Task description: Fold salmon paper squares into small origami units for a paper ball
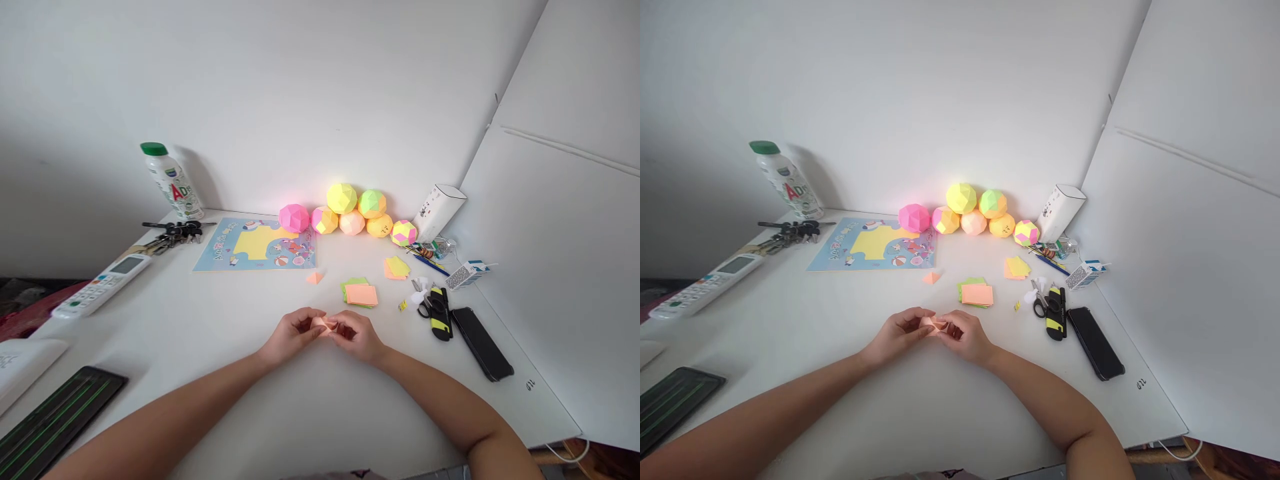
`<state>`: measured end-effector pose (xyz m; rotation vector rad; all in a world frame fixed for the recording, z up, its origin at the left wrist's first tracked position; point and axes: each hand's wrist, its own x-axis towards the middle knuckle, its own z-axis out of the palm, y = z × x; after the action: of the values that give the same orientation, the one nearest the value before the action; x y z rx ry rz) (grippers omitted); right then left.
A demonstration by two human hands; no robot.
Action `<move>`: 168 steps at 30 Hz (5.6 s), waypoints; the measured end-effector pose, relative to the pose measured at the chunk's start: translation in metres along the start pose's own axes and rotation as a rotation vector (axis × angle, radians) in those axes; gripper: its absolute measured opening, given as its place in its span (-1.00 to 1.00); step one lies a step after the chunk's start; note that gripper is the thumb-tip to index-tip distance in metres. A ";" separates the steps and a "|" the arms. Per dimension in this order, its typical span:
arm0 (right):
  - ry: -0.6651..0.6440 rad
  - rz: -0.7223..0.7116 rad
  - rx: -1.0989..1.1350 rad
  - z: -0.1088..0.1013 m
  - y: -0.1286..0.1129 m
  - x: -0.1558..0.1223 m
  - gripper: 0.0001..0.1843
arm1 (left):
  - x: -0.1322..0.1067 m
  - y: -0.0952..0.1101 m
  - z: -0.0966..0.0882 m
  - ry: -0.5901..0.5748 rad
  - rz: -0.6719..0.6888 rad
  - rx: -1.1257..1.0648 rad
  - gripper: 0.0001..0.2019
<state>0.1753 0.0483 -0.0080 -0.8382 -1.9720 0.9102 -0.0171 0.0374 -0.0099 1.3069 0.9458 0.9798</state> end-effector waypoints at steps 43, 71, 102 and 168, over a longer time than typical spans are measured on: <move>0.007 0.032 0.067 0.001 -0.007 0.005 -0.89 | -0.007 0.010 0.003 -0.114 0.221 0.404 -0.75; -0.079 0.068 0.240 -0.002 -0.005 0.005 -0.80 | -0.007 0.011 0.007 -0.111 0.267 0.518 -0.67; -0.059 0.276 0.221 -0.003 -0.007 0.000 -0.82 | -0.009 0.008 0.005 -0.081 0.313 0.555 -0.70; 0.027 0.362 0.311 -0.002 -0.008 0.009 -0.79 | -0.006 0.017 0.004 -0.037 0.029 0.191 -0.71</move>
<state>0.1715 0.0520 0.0025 -1.0326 -1.6228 1.3652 -0.0156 0.0310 0.0068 1.4966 1.0140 0.9014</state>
